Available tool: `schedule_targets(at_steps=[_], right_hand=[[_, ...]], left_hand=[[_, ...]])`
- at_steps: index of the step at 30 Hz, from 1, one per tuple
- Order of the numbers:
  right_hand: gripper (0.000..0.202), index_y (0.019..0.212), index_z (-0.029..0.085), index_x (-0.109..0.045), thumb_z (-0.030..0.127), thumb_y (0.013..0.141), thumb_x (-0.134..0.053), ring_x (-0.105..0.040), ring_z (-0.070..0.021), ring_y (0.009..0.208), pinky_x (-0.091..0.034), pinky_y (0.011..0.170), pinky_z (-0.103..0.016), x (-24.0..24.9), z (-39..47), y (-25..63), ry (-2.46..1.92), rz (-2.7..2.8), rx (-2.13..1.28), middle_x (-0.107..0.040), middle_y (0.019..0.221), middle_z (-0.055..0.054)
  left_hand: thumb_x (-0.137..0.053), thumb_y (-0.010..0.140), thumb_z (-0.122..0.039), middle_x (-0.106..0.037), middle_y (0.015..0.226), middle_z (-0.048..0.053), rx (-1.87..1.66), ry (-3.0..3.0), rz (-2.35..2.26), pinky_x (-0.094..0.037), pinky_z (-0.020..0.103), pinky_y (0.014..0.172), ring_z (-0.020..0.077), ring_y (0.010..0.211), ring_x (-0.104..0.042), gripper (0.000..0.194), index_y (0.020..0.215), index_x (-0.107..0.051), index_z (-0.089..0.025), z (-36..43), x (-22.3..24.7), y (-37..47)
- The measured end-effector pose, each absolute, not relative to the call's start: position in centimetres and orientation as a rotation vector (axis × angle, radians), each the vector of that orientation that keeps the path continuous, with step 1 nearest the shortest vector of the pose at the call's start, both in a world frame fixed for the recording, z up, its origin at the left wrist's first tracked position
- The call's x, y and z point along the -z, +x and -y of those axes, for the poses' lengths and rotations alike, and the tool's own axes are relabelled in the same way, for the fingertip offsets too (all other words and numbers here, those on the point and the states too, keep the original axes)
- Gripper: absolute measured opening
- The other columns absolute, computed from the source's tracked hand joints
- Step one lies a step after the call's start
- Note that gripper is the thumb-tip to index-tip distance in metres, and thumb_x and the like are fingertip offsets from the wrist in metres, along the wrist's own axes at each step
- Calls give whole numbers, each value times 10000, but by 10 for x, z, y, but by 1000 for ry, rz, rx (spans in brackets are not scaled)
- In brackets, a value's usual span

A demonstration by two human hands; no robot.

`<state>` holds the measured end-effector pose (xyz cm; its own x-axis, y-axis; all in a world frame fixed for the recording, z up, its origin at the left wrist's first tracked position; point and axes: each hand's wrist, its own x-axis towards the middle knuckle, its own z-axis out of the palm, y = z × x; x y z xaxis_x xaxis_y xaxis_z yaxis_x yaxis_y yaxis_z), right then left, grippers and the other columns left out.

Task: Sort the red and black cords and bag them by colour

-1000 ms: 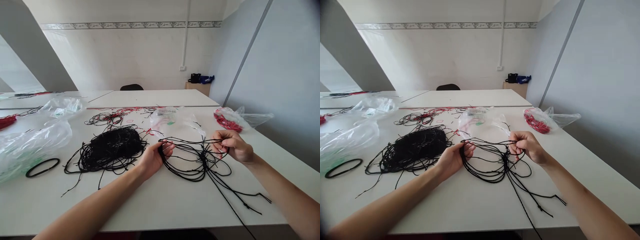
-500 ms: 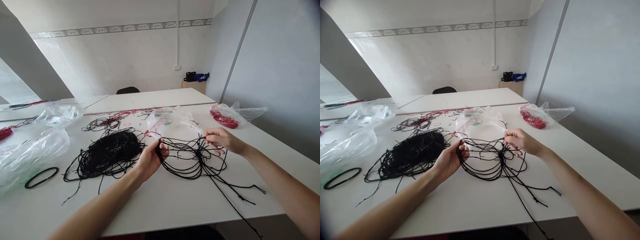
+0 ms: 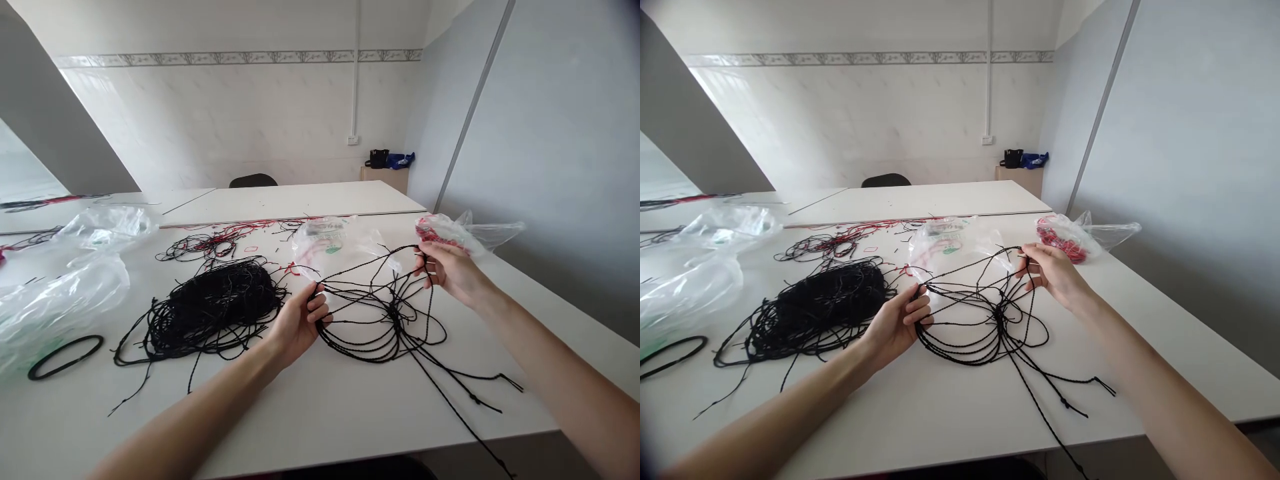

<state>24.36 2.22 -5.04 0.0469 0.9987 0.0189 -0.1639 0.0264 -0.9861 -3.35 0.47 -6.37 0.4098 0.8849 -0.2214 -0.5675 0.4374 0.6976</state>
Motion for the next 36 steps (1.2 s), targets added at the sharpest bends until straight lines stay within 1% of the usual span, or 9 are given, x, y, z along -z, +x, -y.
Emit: schedule_targets(at_steps=[4, 7, 13, 16, 20, 23, 27, 31, 36], right_hand=[[143, 805, 191, -523, 284, 731, -602, -591, -157, 639, -447, 360, -187, 53, -25, 244, -1071, 996, -1240, -548, 703, -24], [140, 762, 181, -522, 300, 737, -594, -588, -150, 658, -452, 365, -187, 55, -25, 242, -1088, 983, -1236, -560, 741, -30], [191, 729, 190, -508, 344, 723, -620, -590, -126, 630, -439, 372, -178, 55, -26, 240, -1066, 929, -1316, -560, 705, -3], [201, 709, 184, -511, 347, 723, -627, -547, -87, 553, -411, 354, -156, 55, -26, 240, -1041, 924, -1364, -541, 665, 12], [120, 829, 196, -573, 276, 745, -602, -473, -70, 477, -395, 335, -150, 57, -26, 242, -1057, 935, -1414, -512, 622, 20], [178, 912, 202, -605, 260, 743, -608, -480, -70, 510, -405, 342, -137, 58, -27, 246, -1060, 943, -1401, -513, 651, 13], [223, 885, 201, -639, 334, 708, -656, -486, -81, 556, -427, 348, -134, 56, -27, 247, -1080, 1062, -1361, -516, 682, -1], [275, 856, 193, -630, 299, 623, -729, -508, -107, 638, -452, 366, -150, 55, -24, 243, -1180, 1209, -1198, -533, 745, -17], [211, 745, 191, -554, 385, 716, -635, -547, -165, 763, -472, 358, -189, 59, -26, 240, -1179, 1169, -1091, -538, 754, -37]], left_hand=[[-497, 823, -213, -258, 517, -88, -973, 591, -660, -378, 195, 519, 10, 388, -224, 106, 752, -495, -135, -3, 63, -32], [-492, 824, -207, -252, 513, -90, -971, 609, -667, -376, 196, 526, 6, 385, -198, 112, 740, -490, -132, -2, 63, -33], [-486, 819, -204, -243, 500, -92, -991, 614, -690, -379, 205, 541, 5, 381, -183, 127, 715, -478, -131, -3, 64, -34], [-479, 817, -201, -237, 494, -93, -986, 608, -690, -385, 211, 549, 5, 376, -179, 129, 708, -477, -132, -4, 65, -34], [-479, 810, -194, -244, 492, -93, -994, 610, -689, -386, 214, 548, 5, 370, -186, 124, 702, -473, -134, -5, 66, -35], [-482, 804, -194, -244, 487, -94, -1004, 603, -696, -383, 216, 539, 8, 365, -197, 117, 702, -473, -137, -5, 65, -36], [-490, 794, -193, -243, 481, -96, -1006, 591, -703, -376, 212, 518, 9, 355, -197, 117, 691, -470, -140, -6, 65, -36], [-496, 788, -192, -249, 481, -95, -1018, 591, -692, -383, 213, 521, 8, 354, -198, 111, 692, -476, -139, -7, 67, -37], [-483, 789, -175, -251, 489, -91, -1027, 594, -697, -418, 226, 564, 8, 358, -203, 98, 700, -484, -134, -7, 68, -38]])
